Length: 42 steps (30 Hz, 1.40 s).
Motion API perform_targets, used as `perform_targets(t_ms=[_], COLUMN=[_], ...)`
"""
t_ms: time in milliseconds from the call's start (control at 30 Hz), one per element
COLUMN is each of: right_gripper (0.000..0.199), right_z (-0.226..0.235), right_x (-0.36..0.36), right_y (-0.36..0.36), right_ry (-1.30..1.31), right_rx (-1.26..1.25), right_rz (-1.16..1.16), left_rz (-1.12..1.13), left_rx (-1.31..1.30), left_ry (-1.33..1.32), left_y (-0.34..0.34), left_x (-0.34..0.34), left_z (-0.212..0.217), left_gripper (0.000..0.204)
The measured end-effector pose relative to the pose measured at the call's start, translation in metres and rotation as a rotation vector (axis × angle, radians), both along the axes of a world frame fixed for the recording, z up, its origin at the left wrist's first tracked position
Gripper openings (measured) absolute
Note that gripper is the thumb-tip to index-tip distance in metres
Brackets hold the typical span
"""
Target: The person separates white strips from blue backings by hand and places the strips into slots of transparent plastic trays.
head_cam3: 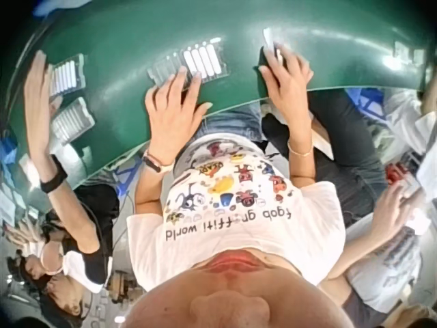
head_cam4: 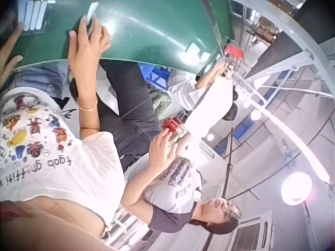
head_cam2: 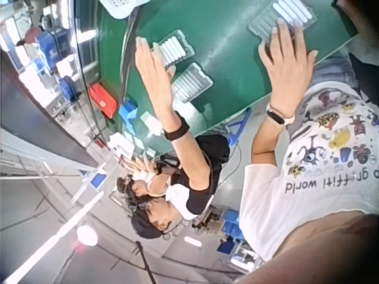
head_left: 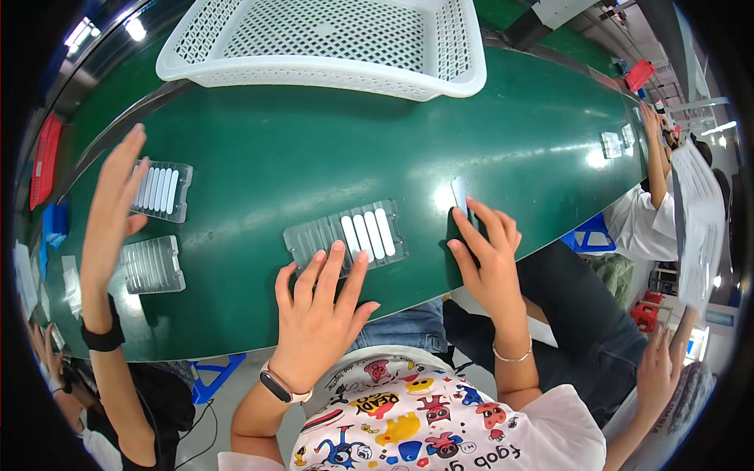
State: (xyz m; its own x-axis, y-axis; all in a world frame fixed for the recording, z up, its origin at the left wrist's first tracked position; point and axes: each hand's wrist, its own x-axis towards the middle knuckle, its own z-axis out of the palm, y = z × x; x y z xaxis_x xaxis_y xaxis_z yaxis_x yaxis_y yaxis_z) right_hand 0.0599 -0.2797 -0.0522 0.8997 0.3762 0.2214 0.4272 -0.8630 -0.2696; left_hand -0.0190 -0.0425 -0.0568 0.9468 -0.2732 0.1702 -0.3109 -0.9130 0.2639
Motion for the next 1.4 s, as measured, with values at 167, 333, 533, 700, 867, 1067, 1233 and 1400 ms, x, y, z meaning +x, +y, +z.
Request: perform_targets(t_ms=[167,333,533,700,867,1067,1233,1400], right_gripper=[0.029,0.02,0.015,0.009,0.01,0.014,0.019,0.015], right_z=[-0.004,-0.001,0.003,-0.003,0.009,0.038,0.032,0.018], right_x=[0.004,0.028,0.025,0.023,0.022,-0.008,-0.009,-0.007], right_y=[-0.007,0.009,0.001,-0.001,0.009,0.059,0.078,0.078], right_ry=[-0.149,0.081,0.15,-0.171,-0.165,-0.078,-0.011,0.647], right_rx=[0.096,0.356,0.24,0.06,0.325,0.71,0.859,1.203], right_rz=[-0.037,-0.228,-0.145,-0.03,-0.004,0.279,0.353,0.315], left_rz=[0.033,0.022,0.066,0.081,0.193,0.239,0.494,0.407], left_rx=[0.009,0.009,-0.04,-0.121,-0.306,-1.494,-1.651,-1.772], left_ry=[-0.003,0.008,-0.126,-0.054,-0.148,0.311,0.222,0.151], left_y=[-0.009,0.0,-0.011,-0.018,-0.022,-0.036,-0.028,-0.01], left_x=[0.008,0.005,0.008,0.007,0.005,0.012,0.019,0.021], left_z=[0.002,0.002,0.017,0.03,0.026,0.002,0.016,0.02], left_gripper=[0.061,0.058,0.044,0.043,0.042,0.037,0.01,0.01])
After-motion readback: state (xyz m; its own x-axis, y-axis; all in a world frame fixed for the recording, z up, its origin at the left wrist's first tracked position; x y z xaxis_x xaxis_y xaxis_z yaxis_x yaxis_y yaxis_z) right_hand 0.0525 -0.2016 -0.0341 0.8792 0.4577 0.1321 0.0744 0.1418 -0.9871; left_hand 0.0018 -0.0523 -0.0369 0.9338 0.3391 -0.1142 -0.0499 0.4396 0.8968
